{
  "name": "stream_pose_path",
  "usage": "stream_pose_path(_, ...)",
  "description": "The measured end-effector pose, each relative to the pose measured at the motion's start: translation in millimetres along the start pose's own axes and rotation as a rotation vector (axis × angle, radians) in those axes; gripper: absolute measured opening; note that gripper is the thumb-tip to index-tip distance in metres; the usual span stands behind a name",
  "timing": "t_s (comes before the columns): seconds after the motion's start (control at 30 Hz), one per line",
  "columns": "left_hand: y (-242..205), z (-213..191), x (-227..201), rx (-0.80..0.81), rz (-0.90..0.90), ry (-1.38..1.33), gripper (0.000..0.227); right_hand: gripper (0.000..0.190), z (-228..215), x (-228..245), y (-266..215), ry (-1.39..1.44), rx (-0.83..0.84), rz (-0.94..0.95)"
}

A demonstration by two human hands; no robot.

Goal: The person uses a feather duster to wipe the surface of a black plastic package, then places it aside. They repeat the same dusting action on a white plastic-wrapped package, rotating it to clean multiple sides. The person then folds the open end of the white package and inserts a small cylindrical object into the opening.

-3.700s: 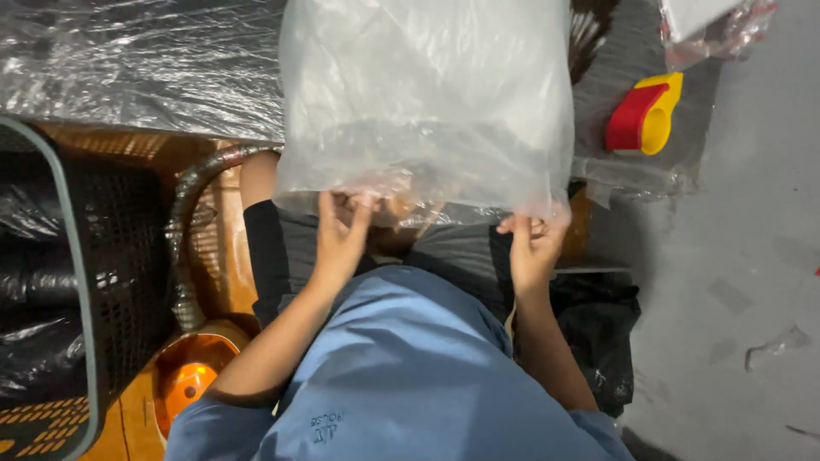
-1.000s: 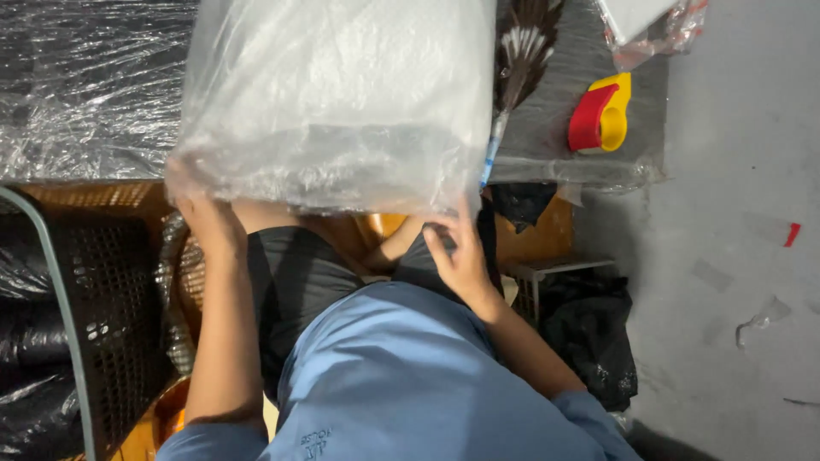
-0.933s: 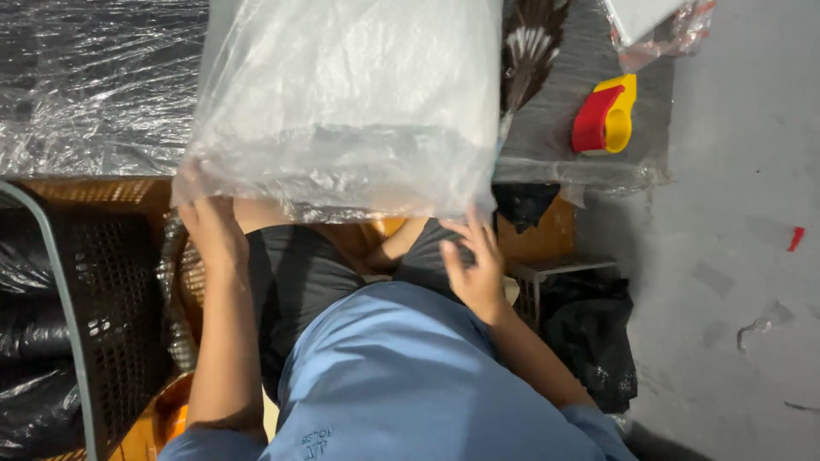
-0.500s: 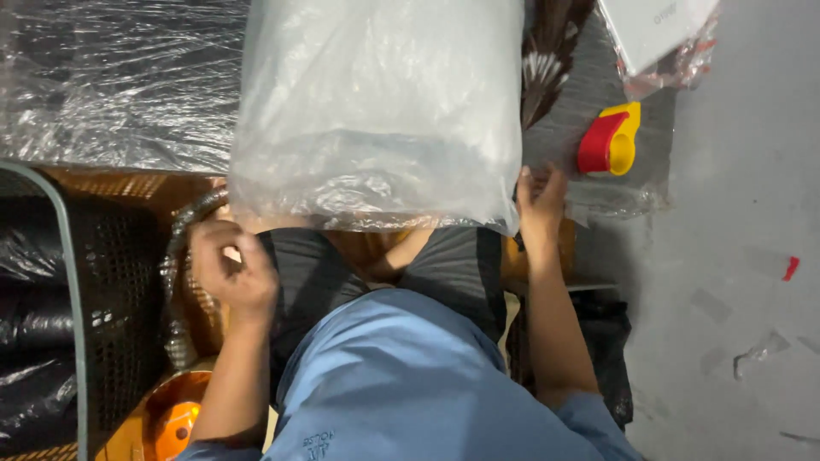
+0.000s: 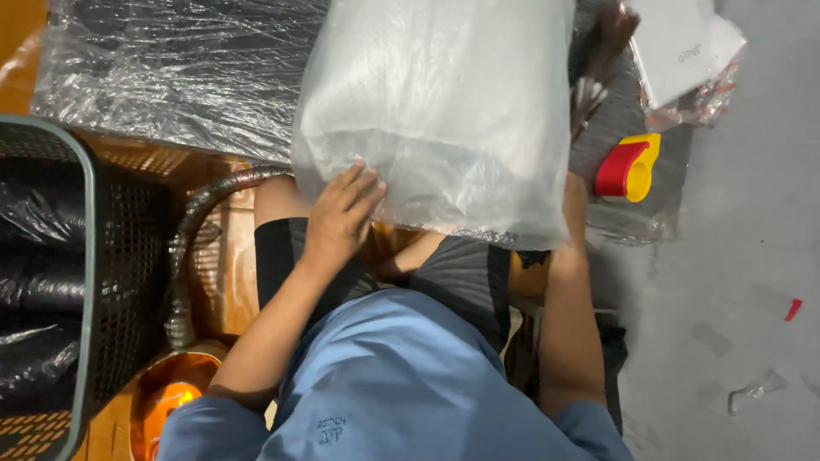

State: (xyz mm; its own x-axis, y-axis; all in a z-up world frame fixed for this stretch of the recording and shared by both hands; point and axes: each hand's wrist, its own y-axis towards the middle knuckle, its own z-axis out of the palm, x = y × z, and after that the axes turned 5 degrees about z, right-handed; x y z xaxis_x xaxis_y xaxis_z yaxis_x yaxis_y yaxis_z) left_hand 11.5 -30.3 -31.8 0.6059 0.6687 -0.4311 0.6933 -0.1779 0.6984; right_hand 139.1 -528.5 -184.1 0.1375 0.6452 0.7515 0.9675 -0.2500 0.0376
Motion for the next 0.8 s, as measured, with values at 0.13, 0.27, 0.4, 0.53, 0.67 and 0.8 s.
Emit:
stream_pose_path(0.13,-17,3,5,-0.006,-0.096,0.011,0.029,0.037,-42,77,-6,0.030,-0.118,0.357)
stream_pose_path(0.27,-25,7,12,-0.017,-0.148,-0.032,0.034,0.035,-55,134,-18,0.154,-0.175,-0.062)
stream_pose_path(0.4,-25,10,13,-0.048,-0.186,-0.059,0.033,0.027,-68,209,-61,-0.201,0.077,-0.362)
stream_pose_path(0.53,-71,37,36,0.003,-0.245,0.029,0.021,0.034,-84,234,-92,-0.441,0.477,-0.437)
stream_pose_path(0.67,-30,10,13,-0.016,-0.206,-0.066,0.029,0.026,-93,187,-74,-0.341,0.168,-0.375)
stream_pose_path(0.8,-20,1,8,-0.001,-0.218,-0.104,0.028,0.039,-53,193,-91,-0.225,-0.043,-0.177)
